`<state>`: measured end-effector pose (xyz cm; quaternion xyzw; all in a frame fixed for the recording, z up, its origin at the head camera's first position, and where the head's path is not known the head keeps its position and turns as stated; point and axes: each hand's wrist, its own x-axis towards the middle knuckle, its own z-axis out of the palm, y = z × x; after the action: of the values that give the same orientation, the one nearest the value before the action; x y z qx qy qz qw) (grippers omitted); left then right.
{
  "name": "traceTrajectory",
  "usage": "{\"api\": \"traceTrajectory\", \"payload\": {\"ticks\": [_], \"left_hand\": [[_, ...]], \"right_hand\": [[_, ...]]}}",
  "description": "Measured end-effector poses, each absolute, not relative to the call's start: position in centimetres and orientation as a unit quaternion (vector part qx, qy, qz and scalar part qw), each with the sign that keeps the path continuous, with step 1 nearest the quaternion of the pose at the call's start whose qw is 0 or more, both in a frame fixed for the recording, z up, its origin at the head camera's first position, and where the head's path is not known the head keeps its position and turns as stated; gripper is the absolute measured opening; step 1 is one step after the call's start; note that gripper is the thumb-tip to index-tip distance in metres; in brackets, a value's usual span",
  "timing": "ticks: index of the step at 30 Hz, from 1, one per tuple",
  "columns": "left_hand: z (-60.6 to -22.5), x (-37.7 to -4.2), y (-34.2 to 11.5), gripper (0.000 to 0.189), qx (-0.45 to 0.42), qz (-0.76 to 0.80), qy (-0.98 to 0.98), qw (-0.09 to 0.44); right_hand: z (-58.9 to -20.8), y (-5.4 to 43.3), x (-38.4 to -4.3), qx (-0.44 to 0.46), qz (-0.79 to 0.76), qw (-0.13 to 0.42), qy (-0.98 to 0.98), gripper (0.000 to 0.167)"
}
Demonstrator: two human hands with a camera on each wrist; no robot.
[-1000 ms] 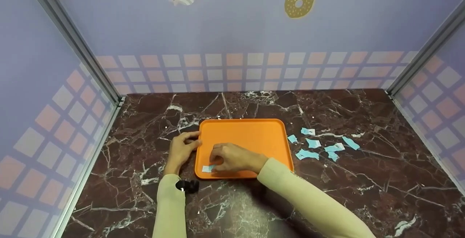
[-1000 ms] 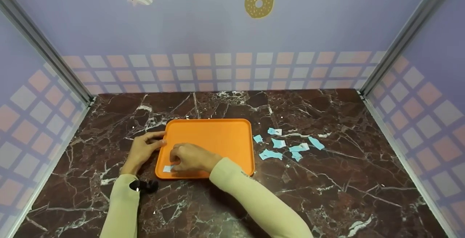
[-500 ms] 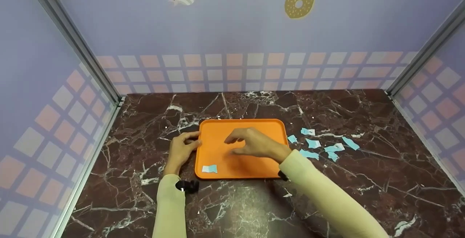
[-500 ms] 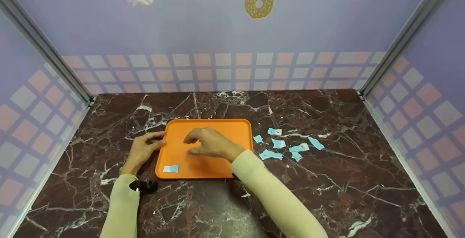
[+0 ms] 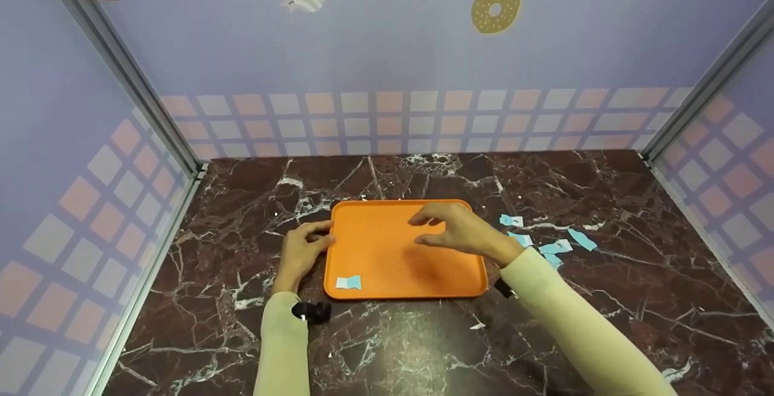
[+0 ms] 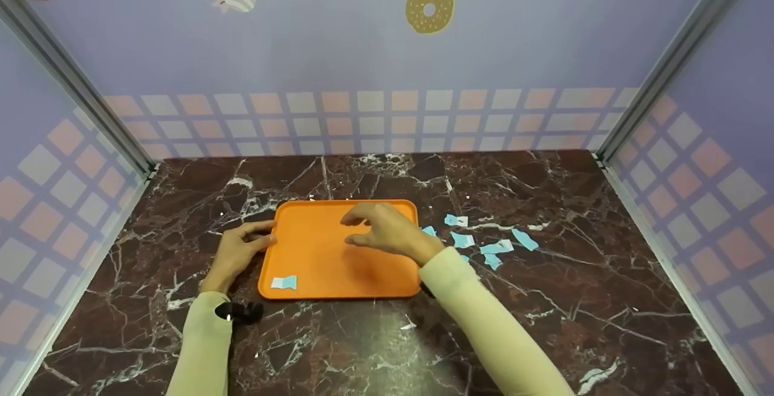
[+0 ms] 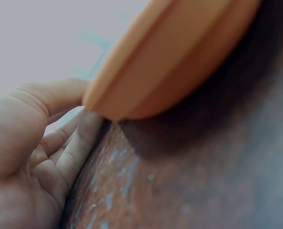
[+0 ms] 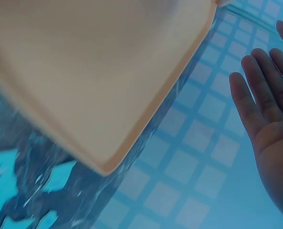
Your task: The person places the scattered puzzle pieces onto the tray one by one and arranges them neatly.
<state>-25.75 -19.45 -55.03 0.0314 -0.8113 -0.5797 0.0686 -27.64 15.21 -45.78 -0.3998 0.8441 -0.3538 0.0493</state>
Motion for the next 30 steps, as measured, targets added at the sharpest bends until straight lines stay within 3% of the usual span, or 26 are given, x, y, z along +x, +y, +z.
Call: {"api": "traceTrajectory", "payload": {"ticks": [13, 20, 30], "left_hand": [[-55.1, -25.8, -19.5, 0.031, 0.025, -0.573, -0.816, 0.079], [-55.1, -25.7, -19.5, 0.032, 0.03, -0.578, -0.812, 0.076], [-55.1, -25.7, -19.4, 0.031, 0.032, -0.571, -0.817, 0.075]], "right_hand": [[-45.2, 20.7, -27.6, -0.329, -0.367, 0.035, 0.87, 0.033], [-45.6, 23.6, -27.6, -0.336, -0.353, -0.006, 0.873, 0.033], [-46.9, 27.1, -27.3, -0.313, -0.356, 0.002, 0.88, 0.034]]}}
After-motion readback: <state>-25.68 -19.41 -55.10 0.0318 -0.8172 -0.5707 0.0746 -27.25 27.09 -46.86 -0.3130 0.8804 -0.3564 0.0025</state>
